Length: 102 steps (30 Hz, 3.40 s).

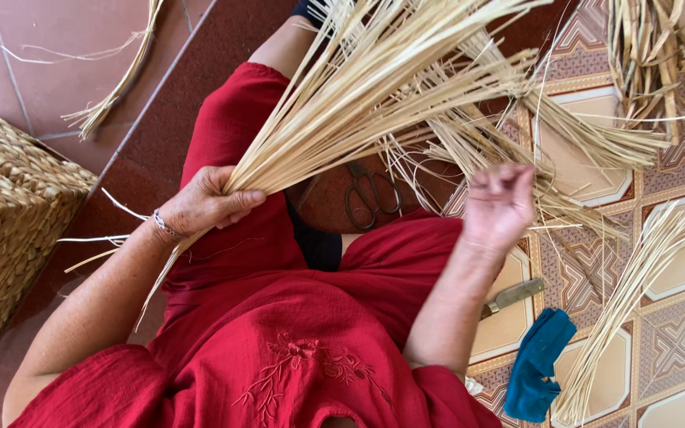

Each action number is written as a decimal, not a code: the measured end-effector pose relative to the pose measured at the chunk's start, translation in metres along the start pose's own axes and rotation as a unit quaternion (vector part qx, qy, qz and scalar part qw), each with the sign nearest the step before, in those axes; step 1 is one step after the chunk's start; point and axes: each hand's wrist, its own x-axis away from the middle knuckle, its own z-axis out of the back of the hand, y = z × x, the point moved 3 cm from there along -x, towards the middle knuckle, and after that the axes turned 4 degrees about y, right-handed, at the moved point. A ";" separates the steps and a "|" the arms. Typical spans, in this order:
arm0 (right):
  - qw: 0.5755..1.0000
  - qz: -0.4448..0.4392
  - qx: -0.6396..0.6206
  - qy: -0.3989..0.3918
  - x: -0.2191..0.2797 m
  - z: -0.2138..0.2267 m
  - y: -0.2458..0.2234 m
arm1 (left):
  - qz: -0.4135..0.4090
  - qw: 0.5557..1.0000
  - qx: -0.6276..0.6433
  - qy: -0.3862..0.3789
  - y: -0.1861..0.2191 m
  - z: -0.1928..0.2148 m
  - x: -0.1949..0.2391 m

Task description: The person gathers and aligns dried straw bundles, trims the ends with scissors, and ties them into neat bundles. The person repeatedly adjusts the straw, cuts uneven ends, and secures the bundles with twine.

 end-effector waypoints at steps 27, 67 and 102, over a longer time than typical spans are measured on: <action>0.209 0.401 0.791 -0.412 0.119 -0.157 0.118 | -0.167 0.914 -0.368 0.028 0.013 -0.029 0.009; 0.348 0.399 0.785 -0.321 0.101 -0.134 0.020 | -0.140 0.872 -0.468 0.039 0.032 -0.039 -0.002; 0.441 0.156 0.852 -0.235 -0.048 -0.203 0.007 | -0.261 0.961 0.089 -0.025 0.084 -0.066 -0.083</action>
